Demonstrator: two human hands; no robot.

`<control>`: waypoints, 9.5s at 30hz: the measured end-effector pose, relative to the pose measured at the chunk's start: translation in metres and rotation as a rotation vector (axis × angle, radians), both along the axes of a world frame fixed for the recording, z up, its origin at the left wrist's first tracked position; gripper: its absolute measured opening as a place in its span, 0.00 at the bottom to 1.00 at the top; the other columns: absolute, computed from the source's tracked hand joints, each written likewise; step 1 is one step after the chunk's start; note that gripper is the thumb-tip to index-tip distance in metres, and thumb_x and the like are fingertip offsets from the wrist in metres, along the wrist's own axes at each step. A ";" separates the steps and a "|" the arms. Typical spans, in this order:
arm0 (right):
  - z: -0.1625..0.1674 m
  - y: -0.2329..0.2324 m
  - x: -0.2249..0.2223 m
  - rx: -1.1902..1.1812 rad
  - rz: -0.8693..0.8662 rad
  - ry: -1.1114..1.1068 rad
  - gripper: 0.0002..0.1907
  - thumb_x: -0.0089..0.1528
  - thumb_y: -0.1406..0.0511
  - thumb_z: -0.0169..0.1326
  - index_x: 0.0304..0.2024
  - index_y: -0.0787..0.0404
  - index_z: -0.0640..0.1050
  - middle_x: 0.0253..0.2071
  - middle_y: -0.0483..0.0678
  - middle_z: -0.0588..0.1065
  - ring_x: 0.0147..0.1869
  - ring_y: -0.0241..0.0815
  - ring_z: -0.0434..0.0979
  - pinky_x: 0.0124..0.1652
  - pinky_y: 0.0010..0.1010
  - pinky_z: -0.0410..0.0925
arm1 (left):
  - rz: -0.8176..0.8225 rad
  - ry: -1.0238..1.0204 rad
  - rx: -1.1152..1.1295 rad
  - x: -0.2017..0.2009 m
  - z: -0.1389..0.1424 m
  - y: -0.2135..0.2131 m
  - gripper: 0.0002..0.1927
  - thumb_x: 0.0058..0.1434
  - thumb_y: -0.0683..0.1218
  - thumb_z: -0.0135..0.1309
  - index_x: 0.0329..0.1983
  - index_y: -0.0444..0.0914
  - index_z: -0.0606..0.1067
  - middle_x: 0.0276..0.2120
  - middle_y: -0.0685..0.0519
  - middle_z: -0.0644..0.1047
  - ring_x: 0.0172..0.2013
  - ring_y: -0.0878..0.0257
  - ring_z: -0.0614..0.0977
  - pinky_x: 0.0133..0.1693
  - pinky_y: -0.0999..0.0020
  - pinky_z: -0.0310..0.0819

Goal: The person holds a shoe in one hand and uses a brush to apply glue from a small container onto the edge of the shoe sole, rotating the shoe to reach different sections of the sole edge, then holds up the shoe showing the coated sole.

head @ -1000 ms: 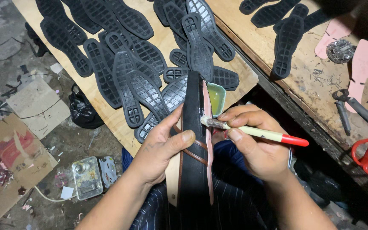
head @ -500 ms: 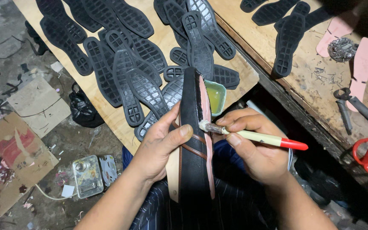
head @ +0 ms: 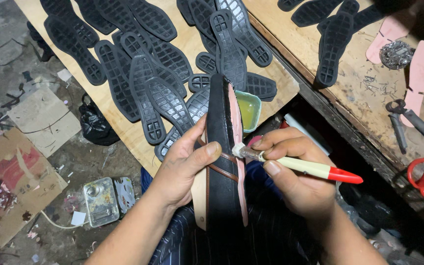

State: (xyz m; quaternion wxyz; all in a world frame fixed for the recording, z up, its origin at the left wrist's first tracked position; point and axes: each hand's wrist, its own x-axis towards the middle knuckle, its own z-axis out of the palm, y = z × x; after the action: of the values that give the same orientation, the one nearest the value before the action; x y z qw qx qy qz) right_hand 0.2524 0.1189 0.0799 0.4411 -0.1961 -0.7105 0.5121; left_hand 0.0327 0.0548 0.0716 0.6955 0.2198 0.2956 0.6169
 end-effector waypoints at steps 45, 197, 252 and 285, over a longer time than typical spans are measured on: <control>-0.070 0.116 -0.030 0.154 -0.313 -0.681 0.10 0.60 0.62 0.63 0.42 0.59 0.82 0.34 0.48 0.79 0.40 0.43 0.78 0.42 0.32 0.70 | 0.099 -0.123 0.021 -0.027 -0.040 -0.024 0.41 0.64 0.55 0.62 0.73 0.33 0.60 0.53 0.41 0.75 0.51 0.52 0.81 0.53 0.56 0.79; 0.000 -0.009 -0.002 0.001 -0.054 0.033 0.09 0.68 0.77 0.51 0.50 0.65 0.69 0.49 0.59 0.76 0.54 0.46 0.80 0.58 0.36 0.74 | 0.245 0.051 -0.165 0.014 -0.007 -0.014 0.23 0.66 0.47 0.55 0.59 0.37 0.63 0.41 0.42 0.79 0.37 0.59 0.85 0.38 0.62 0.84; 0.005 -0.030 0.008 0.213 -0.109 -0.197 0.10 0.64 0.75 0.57 0.44 0.62 0.71 0.45 0.54 0.80 0.45 0.42 0.84 0.47 0.29 0.77 | 0.384 0.155 -0.106 0.006 -0.012 -0.001 0.30 0.62 0.46 0.59 0.63 0.37 0.60 0.47 0.44 0.78 0.44 0.59 0.83 0.44 0.61 0.84; -0.014 -0.026 0.010 -0.045 0.041 0.004 0.10 0.67 0.76 0.53 0.49 0.63 0.69 0.52 0.57 0.77 0.58 0.49 0.81 0.61 0.40 0.75 | 0.324 0.092 -0.160 -0.003 -0.018 0.009 0.29 0.62 0.52 0.60 0.61 0.36 0.64 0.44 0.45 0.78 0.39 0.59 0.84 0.39 0.61 0.84</control>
State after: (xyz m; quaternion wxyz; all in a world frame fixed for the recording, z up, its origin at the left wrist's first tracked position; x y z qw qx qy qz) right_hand 0.2624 0.0926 0.0661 0.4275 -0.1903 -0.7015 0.5374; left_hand 0.0298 0.0637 0.0538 0.5879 0.1412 0.4067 0.6848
